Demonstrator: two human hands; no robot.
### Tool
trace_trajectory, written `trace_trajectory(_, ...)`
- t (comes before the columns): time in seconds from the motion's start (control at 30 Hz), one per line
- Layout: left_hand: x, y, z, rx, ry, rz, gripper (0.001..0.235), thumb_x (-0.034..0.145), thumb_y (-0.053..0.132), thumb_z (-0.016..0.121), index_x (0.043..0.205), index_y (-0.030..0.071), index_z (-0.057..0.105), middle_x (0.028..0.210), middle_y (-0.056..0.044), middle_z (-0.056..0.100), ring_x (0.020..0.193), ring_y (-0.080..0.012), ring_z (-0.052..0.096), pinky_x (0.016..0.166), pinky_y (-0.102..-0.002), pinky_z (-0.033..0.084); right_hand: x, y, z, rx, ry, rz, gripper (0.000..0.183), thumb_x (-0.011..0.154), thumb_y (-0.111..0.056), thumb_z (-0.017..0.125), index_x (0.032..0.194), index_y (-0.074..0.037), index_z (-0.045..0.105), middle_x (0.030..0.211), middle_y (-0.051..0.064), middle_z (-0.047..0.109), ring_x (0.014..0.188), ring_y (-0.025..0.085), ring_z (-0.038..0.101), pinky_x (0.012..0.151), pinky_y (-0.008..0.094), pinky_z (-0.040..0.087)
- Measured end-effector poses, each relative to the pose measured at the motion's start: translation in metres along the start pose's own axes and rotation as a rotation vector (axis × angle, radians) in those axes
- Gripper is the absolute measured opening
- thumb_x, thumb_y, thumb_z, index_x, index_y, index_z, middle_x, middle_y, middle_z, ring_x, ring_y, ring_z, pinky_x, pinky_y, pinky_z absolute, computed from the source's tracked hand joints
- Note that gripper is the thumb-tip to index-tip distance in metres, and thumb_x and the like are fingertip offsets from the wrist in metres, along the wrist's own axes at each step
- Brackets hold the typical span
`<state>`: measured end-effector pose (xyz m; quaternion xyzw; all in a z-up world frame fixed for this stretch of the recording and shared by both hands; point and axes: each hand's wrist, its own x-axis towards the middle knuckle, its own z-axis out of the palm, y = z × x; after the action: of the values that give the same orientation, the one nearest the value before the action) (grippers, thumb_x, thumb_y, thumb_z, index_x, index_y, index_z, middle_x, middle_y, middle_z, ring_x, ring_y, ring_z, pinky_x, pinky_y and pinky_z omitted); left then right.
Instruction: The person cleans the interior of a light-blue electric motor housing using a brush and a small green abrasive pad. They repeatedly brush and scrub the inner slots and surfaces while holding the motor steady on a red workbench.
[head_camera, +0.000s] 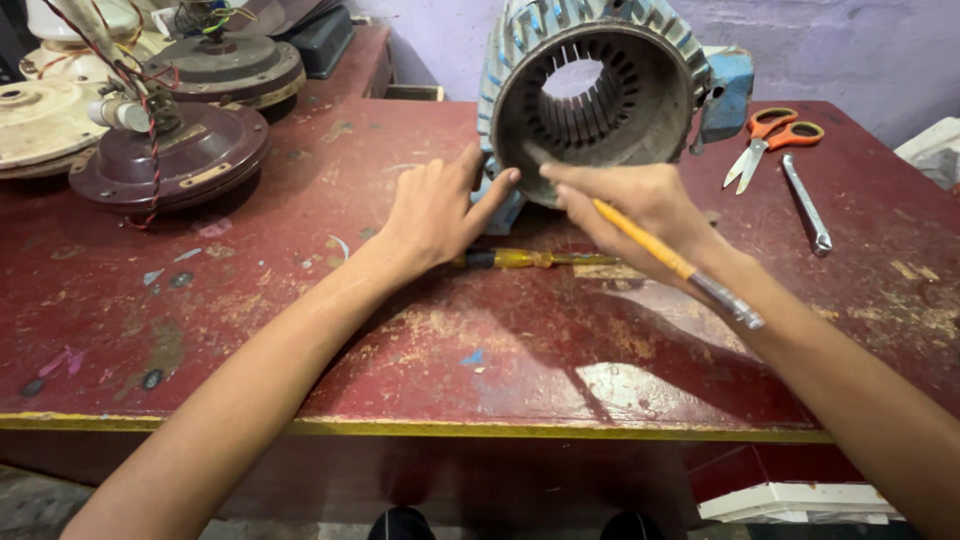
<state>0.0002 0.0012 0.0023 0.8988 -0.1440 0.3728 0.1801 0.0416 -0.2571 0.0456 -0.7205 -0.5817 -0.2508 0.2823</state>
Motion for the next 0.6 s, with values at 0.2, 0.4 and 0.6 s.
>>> trace_trajectory(0.2, -0.001, 0.0, 0.002, 0.003, -0.018, -0.018, 0.051, 0.104, 0.052, 0.052, 0.105, 0.001, 0.061, 0.063, -0.023, 0.064, 0.062, -0.048, 0.064, 0.059, -0.058, 0.049, 0.004, -0.003, -0.002, -0.157, 0.28, -0.107, 0.023, 0.114, -0.004, 0.064, 0.136, 0.002, 0.068, 0.108, 0.018, 0.077, 0.087, 0.018, 0.078, 0.071, 0.026, 0.064)
trace_trajectory(0.4, 0.0, 0.002, -0.001, 0.0, -0.005, 0.004, 0.051, 0.104, 0.05, 0.052, 0.112, 0.001, 0.061, 0.062, -0.022, 0.064, 0.061, -0.0471, 0.064, 0.058, -0.057, 0.049, -0.002, -0.003, -0.003, 0.009, 0.181, 0.079, 0.023, 0.105, -0.004, 0.056, 0.117, 0.001, 0.075, 0.087, 0.013, 0.077, 0.067, 0.012, 0.075, 0.057, 0.023, 0.06)
trace_trajectory(0.6, -0.001, 0.003, -0.001, -0.01, -0.004, 0.012, 0.051, 0.103, 0.049, 0.052, 0.115, 0.001, 0.061, 0.062, -0.022, 0.065, 0.06, -0.0473, 0.063, 0.058, -0.058, 0.048, -0.004, 0.002, -0.014, -0.063, 0.075, 0.082, 0.021, 0.099, -0.008, 0.063, 0.106, 0.002, 0.079, 0.074, 0.012, 0.075, 0.059, 0.013, 0.07, 0.054, 0.026, 0.053)
